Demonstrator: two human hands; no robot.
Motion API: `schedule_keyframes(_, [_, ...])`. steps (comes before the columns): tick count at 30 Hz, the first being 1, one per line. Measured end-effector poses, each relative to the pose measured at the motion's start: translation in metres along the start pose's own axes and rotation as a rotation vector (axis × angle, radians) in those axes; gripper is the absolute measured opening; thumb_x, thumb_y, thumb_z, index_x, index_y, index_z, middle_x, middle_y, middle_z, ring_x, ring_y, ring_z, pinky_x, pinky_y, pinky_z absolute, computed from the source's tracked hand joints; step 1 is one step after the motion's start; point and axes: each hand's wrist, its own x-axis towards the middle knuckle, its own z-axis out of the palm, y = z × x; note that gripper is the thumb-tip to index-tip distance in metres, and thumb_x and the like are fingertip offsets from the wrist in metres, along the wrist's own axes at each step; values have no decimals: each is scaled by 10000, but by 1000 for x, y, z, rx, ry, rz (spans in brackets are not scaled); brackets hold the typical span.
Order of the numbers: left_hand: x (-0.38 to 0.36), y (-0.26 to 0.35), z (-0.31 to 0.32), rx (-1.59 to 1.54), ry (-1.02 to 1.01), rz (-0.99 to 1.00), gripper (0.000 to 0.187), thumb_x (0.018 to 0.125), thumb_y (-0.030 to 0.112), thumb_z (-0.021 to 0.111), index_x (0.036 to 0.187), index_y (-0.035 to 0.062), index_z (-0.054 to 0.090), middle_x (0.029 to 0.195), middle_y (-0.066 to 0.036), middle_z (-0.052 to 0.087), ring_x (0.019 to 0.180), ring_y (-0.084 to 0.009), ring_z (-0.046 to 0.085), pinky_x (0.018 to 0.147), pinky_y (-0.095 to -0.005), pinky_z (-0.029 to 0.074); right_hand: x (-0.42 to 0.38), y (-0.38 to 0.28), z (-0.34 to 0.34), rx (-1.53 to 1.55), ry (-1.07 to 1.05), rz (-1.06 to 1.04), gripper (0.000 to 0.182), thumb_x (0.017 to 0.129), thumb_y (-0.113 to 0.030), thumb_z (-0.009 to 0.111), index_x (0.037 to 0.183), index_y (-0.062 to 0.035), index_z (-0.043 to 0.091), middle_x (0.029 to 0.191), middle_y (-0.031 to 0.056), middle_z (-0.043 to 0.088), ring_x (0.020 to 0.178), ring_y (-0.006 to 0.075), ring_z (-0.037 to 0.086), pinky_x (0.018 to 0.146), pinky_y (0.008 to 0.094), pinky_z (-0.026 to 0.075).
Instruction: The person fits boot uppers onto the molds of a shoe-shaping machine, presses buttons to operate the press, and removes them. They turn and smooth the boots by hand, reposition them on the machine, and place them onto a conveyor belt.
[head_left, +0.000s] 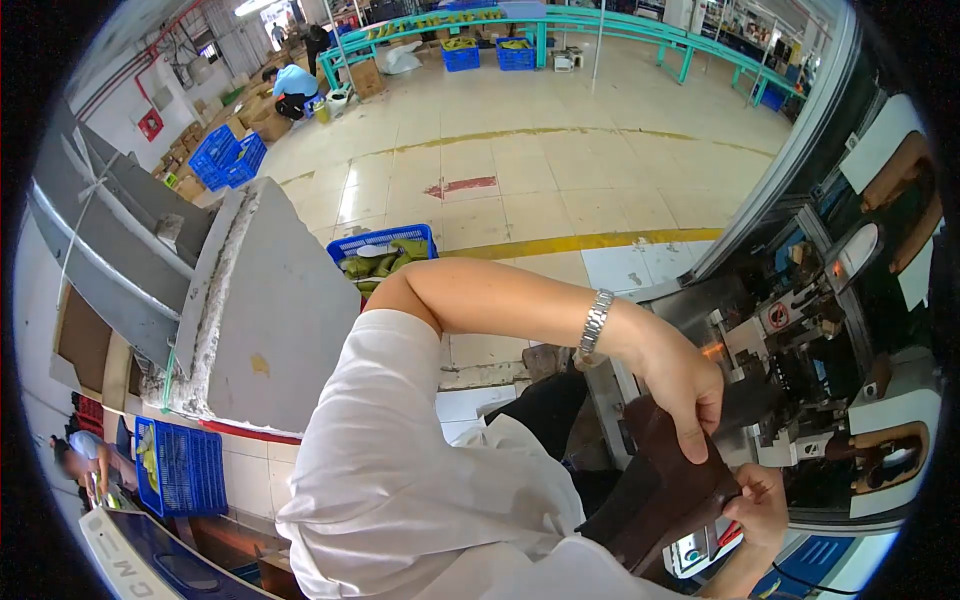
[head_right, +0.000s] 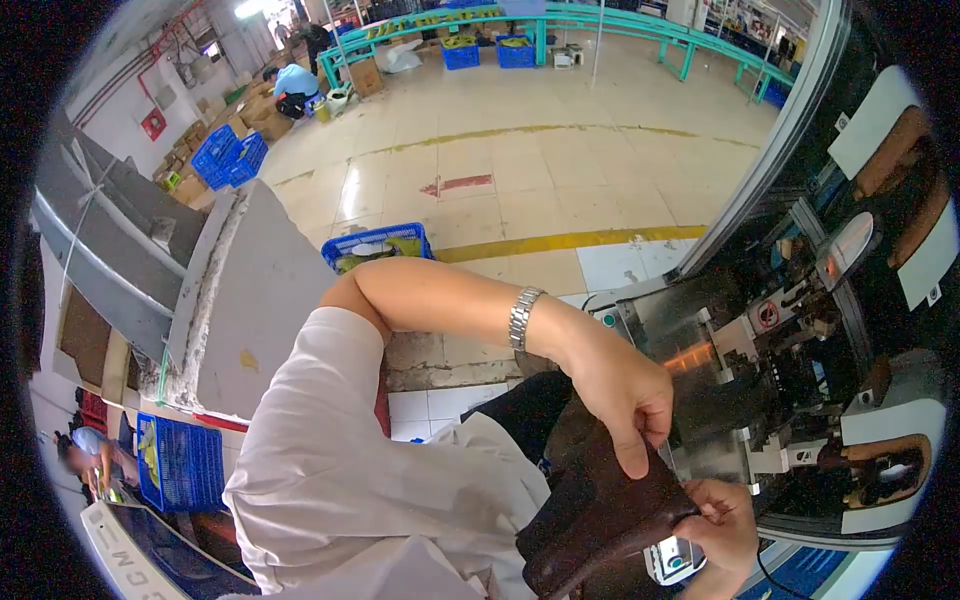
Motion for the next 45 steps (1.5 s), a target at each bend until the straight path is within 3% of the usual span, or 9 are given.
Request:
schedule_keyframes(4, [-2,-16,-12,-53,-45,45,275,846,245,616,841,-30,606,746,-5,609,692,-47,483,620,-245,398,-7,5,-21,23,18,91,378,570,-254,788,615,-44,477,595,-54,439,587,55,439,548,187,316])
schedule_keyframes(7, [4,-28,-19,-156,-101,150,299,854,210,597,1048,-14,557,946,-32,610,851,-62,523,727,-228,420,-14,57,-50,-88,348,-131,248,620,-127,705,752,4,540,773,52,544,712,125,492,659,243,395])
schedule_keyframes(9, [11,-29,-20,-332,-142,267,391,864,154,575,1202,-15,475,1105,-65,576,976,-89,515,817,-233,418,-15,69,-58,262,389,-246,512,686,-311,733,1034,12,541,1037,88,535,984,180,484,845,306,382])
schedule_keyframes(11, [34,-61,-21,-412,-51,315,546,837,142,597,1290,-45,355,1227,-133,503,1102,-169,486,938,-331,398,-5,63,-25,547,550,-327,501,847,-263,567,1251,9,448,1272,108,468,1174,219,426,1018,357,280])
schedule_keyframes(13, [63,-79,-22,-642,-47,371,623,821,181,624,1321,-33,320,1318,-121,425,1185,-189,429,973,-337,370,16,110,-54,513,572,-455,304,908,-65,390,1162,94,439,1305,230,405,1206,344,377,1021,374,264])
schedule_keyframes(14, [76,-80,-23,-722,-5,412,647,806,191,643,1328,-14,320,1322,-122,423,1188,-198,433,981,-350,360,30,89,-28,610,727,-445,310,934,-255,481,1197,-91,488,973,-40,529,799,62,465,711,200,397])
schedule_keyframes(23, [157,-116,-18,-1114,-24,315,490,857,190,579,1283,42,387,1224,-84,517,1095,-181,526,932,-335,436,21,135,-71,779,744,-652,311,917,-227,495,1189,-75,492,1017,-10,525,866,90,465,765,221,385])
schedule_keyframes(35, [171,-114,11,-1087,-136,355,464,869,186,562,1266,16,390,1218,-115,513,1078,-193,538,928,-324,455,19,158,-84,769,787,-668,315,894,-189,514,1178,-55,496,1076,29,521,954,126,466,837,248,368])
schedule_keyframes(45, [170,-119,20,-1358,-71,261,476,922,361,418,1294,66,385,1280,-96,462,1174,-235,450,985,-411,376,30,178,-87,778,808,-676,319,875,-158,529,1169,-38,500,1126,61,518,1028,157,466,896,271,355])
